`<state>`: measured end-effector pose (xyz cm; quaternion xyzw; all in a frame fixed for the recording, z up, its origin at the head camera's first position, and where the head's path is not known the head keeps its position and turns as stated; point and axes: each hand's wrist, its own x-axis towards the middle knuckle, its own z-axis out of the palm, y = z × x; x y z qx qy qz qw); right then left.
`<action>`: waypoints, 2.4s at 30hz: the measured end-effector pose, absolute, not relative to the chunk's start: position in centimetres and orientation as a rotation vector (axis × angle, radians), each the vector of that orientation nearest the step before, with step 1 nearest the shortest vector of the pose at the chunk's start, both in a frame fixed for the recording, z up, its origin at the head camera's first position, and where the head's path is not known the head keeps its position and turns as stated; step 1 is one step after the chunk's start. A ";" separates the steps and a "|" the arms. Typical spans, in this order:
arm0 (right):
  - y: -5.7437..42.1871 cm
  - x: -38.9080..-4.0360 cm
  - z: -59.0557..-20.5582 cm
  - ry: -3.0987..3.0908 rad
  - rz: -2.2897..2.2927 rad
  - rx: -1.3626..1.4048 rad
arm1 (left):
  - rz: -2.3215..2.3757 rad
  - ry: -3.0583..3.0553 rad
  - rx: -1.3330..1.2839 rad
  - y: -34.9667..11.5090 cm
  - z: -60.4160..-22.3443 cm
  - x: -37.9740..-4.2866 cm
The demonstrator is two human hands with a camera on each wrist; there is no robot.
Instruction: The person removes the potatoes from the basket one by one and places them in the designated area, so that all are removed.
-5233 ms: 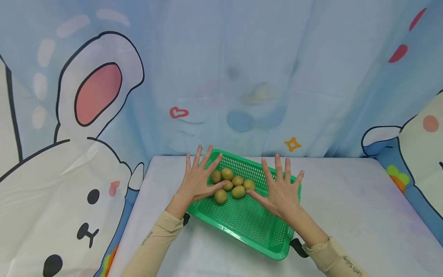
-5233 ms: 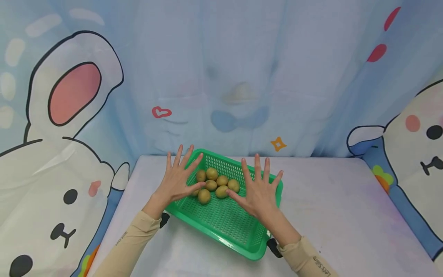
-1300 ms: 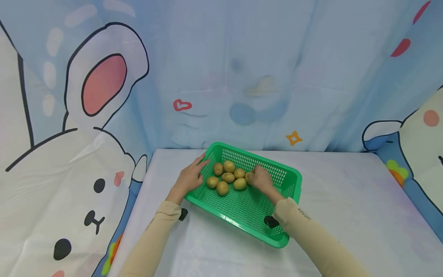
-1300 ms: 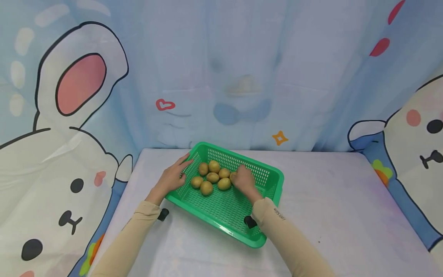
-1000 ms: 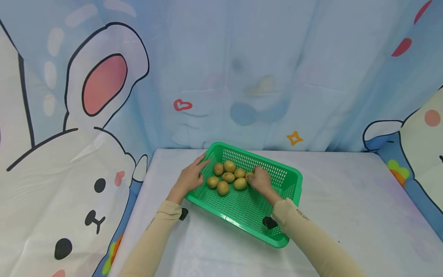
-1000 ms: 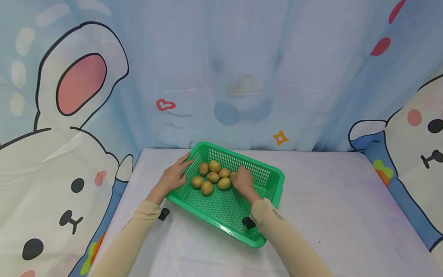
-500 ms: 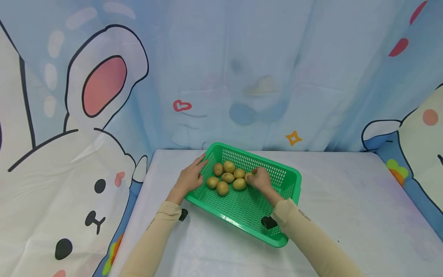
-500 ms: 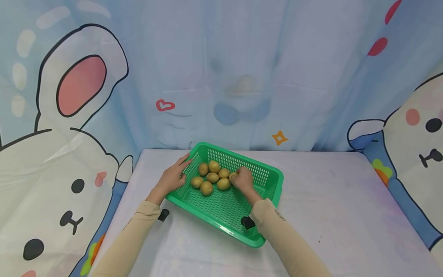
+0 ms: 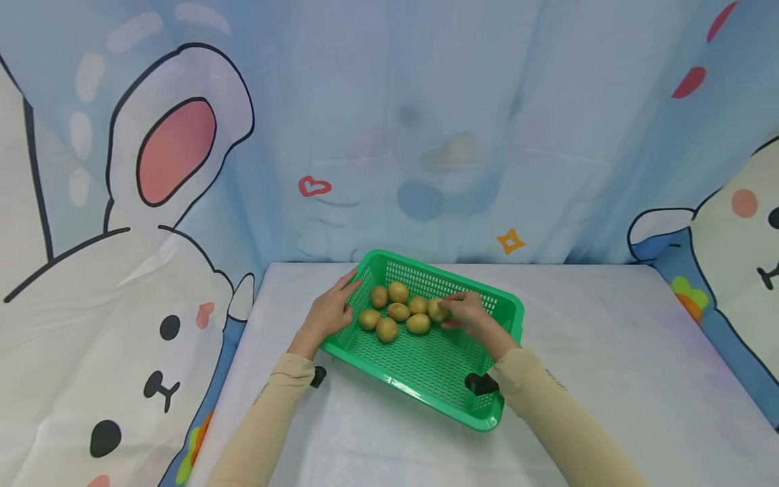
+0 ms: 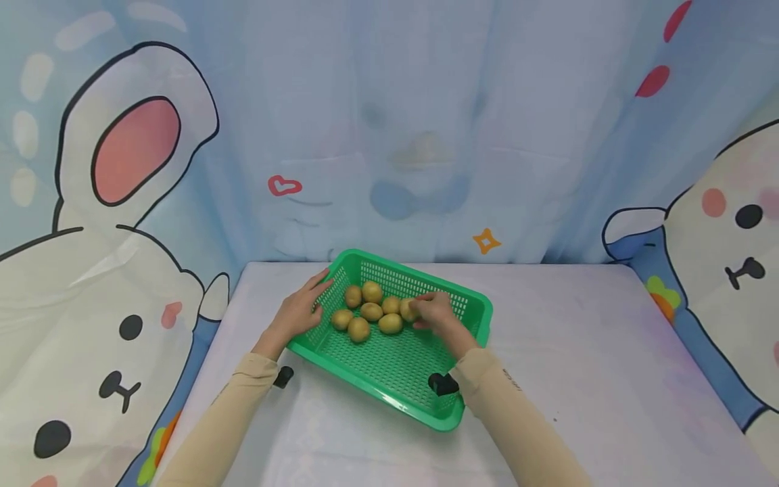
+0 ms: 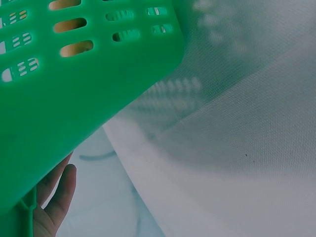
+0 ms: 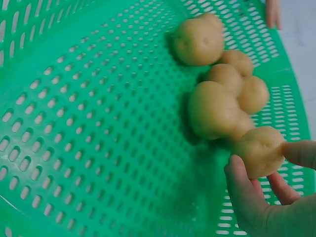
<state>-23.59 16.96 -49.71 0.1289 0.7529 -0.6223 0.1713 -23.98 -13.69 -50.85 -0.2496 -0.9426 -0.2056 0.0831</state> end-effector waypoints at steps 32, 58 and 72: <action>33.1 -22.9 -43.3 1.951 -2.056 0.502 | -0.624 -2.776 -0.756 -13.8 -51.4 -23.8; 36.7 -20.1 -52.5 2.156 -1.760 0.757 | -0.787 -2.842 -0.723 -14.0 -51.3 -24.0; 36.3 -20.1 -52.2 2.560 -1.242 0.460 | -0.910 -2.825 -0.787 -13.9 -50.9 -23.8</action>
